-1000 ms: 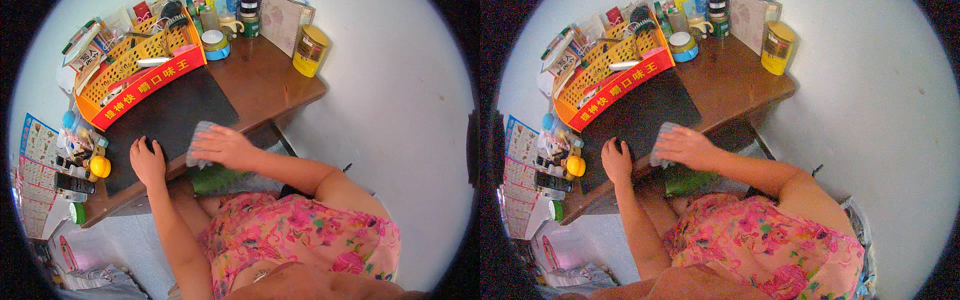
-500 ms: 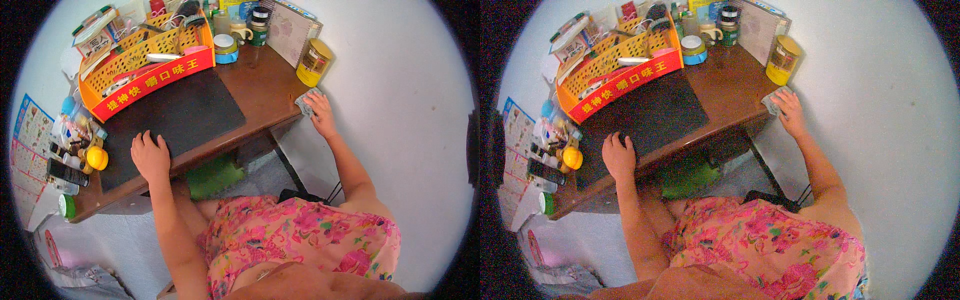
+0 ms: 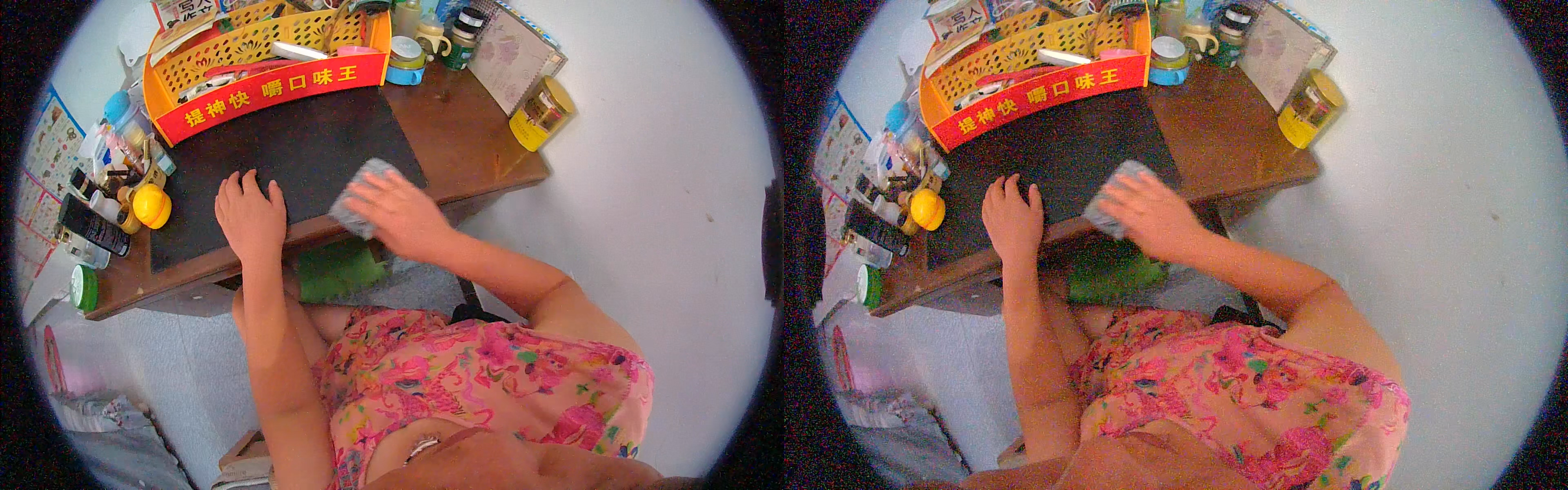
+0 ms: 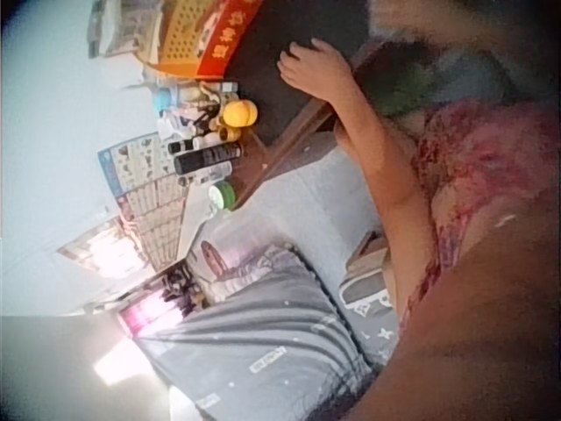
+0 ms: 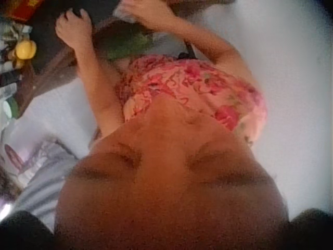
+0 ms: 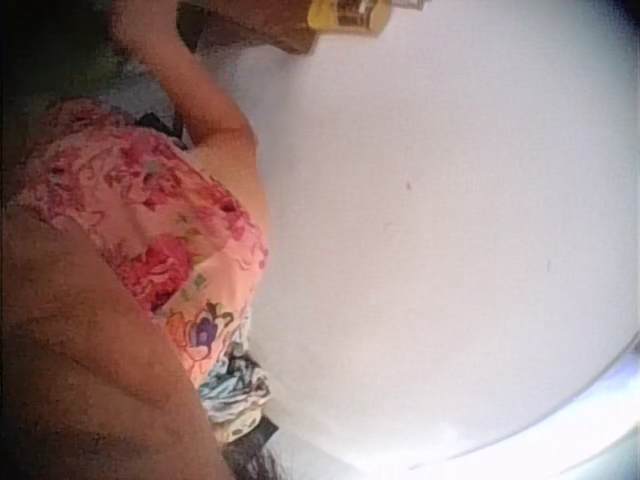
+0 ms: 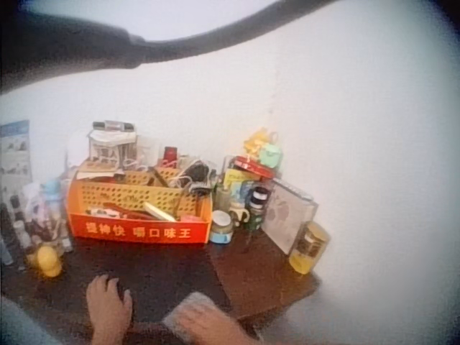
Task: The person organizes various items on a desk by picking them up, wipes the surface with a cloth, and rearranges bottles, jars, and containers.
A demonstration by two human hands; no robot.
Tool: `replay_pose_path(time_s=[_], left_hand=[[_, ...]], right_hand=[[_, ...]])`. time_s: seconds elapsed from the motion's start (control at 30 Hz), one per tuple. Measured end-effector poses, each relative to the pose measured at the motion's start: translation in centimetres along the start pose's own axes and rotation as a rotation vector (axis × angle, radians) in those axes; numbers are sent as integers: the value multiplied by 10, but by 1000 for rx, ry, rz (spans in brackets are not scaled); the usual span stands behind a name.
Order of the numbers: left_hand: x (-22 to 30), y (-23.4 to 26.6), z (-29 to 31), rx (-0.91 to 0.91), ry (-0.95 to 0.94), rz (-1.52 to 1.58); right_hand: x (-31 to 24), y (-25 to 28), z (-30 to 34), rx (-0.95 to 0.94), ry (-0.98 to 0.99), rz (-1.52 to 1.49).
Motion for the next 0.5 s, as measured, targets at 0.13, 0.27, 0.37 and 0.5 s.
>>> replay_pose_path(time_s=[0.13,0.27,0.37,0.5], left_hand=[[-3,0,-4,-57,26,46],[-20,-8,-12,-129,60,176],[-14,-2,-10,-139,56,108],[-4,4,-6,-138,72,91]], right_hand=[[-35,-27,-58,67,109,-148],[-39,-39,-83,33,101,-248],[-25,-22,-79,-42,88,-206],[39,-14,-42,-81,29,54]])
Point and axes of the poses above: each hand's wrist, its own z-axis away from the middle knuckle, its own y-axis out of the back of the hand, x = y × z, the point moved 2 cm from there along -z, towards the middle knuckle, and after that the axes turned 3 degrees about y, right-handed, at the moved point
